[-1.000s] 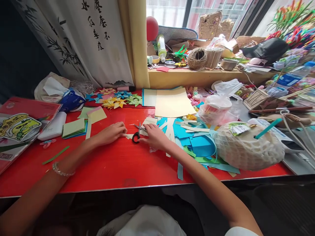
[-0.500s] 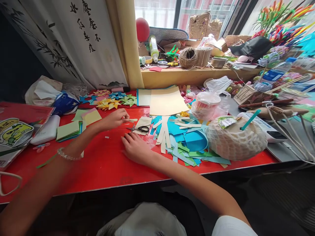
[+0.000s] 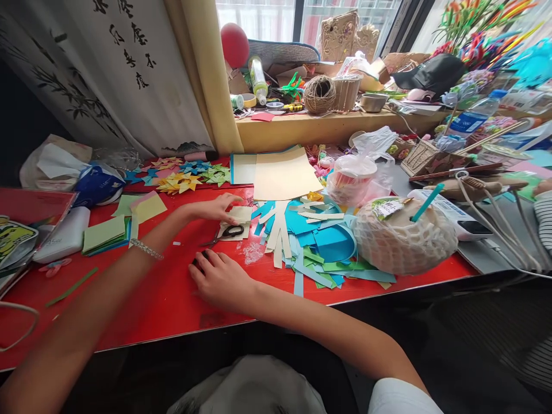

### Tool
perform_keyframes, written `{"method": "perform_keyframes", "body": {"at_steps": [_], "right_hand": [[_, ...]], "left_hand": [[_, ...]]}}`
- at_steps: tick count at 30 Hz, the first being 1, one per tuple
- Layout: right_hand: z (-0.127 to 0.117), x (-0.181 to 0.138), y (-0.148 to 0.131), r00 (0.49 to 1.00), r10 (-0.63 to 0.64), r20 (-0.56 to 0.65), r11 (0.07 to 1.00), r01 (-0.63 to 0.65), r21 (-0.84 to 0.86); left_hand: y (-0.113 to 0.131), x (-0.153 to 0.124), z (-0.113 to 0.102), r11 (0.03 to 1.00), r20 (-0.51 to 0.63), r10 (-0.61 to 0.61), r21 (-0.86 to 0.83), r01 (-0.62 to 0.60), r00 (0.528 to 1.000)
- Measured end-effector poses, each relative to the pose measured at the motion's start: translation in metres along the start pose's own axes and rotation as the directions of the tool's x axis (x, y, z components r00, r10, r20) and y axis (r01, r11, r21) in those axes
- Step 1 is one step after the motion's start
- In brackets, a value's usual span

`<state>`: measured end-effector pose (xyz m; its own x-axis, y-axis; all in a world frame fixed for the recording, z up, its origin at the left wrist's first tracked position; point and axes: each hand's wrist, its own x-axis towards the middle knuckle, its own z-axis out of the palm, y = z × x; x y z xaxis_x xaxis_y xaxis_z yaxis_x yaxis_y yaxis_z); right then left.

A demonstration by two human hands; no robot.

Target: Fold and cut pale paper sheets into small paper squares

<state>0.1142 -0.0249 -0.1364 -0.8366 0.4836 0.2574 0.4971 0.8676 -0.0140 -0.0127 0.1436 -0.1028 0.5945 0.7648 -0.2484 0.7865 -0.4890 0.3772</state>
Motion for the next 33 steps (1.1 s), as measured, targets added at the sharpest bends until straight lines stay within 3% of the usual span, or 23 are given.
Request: {"method": "perform_keyframes", "body": {"at_steps": [5, 9, 14, 19, 22, 24, 25, 26, 28, 31, 33], "right_hand": [[-0.001, -0.007, -0.005, 1.000, 0.002, 0.005, 1.000, -0.002, 0.018], [0.000, -0.012, -0.009, 1.000, 0.017, 0.000, 0.999, -0.017, 0.039], [0.005, -0.015, -0.012, 0.999, 0.038, -0.021, 0.998, -0.037, 0.043], [0.011, -0.017, -0.012, 0.997, 0.051, -0.056, 0.996, -0.047, 0.073], [0.014, -0.018, -0.011, 0.995, 0.062, -0.079, 0.993, -0.053, 0.109], [0.016, -0.018, -0.010, 0.993, 0.062, -0.098, 0.990, -0.048, 0.132], [0.017, -0.018, -0.009, 0.993, 0.051, -0.109, 0.990, -0.036, 0.139], [0.019, -0.018, -0.008, 0.993, 0.033, -0.116, 0.990, -0.017, 0.143], [0.023, -0.018, -0.006, 0.991, -0.010, -0.130, 0.989, 0.029, 0.142], [0.027, -0.018, -0.005, 0.982, -0.049, -0.183, 0.989, 0.074, 0.129], [0.028, -0.018, -0.004, 0.979, -0.046, -0.200, 0.987, 0.076, 0.143]], "left_hand": [[-0.001, 0.010, -0.005, 0.999, 0.065, -0.019, 0.028, 0.017, 0.998], [0.001, 0.014, -0.002, 0.996, 0.052, -0.062, 0.059, 0.059, 0.997], [0.008, 0.006, 0.002, 0.999, 0.024, -0.015, 0.048, 0.014, 1.000], [0.031, -0.001, -0.015, 0.994, -0.261, -0.016, 0.099, 0.043, 0.965], [0.065, 0.007, -0.019, 0.991, -0.493, 0.012, 0.123, 0.055, 0.870], [0.095, 0.019, -0.008, 0.988, -0.615, 0.077, 0.152, 0.022, 0.785], [0.110, 0.027, 0.002, 0.984, -0.633, 0.115, 0.177, -0.002, 0.765], [0.125, 0.035, 0.015, 0.967, -0.627, 0.201, 0.251, -0.050, 0.752], [0.148, 0.050, 0.042, 0.901, -0.462, 0.371, 0.390, -0.192, 0.806], [0.164, 0.066, 0.074, 0.860, -0.299, 0.439, 0.412, -0.301, 0.847], [0.165, 0.071, 0.080, 0.847, -0.211, 0.459, 0.399, -0.353, 0.863]]}}
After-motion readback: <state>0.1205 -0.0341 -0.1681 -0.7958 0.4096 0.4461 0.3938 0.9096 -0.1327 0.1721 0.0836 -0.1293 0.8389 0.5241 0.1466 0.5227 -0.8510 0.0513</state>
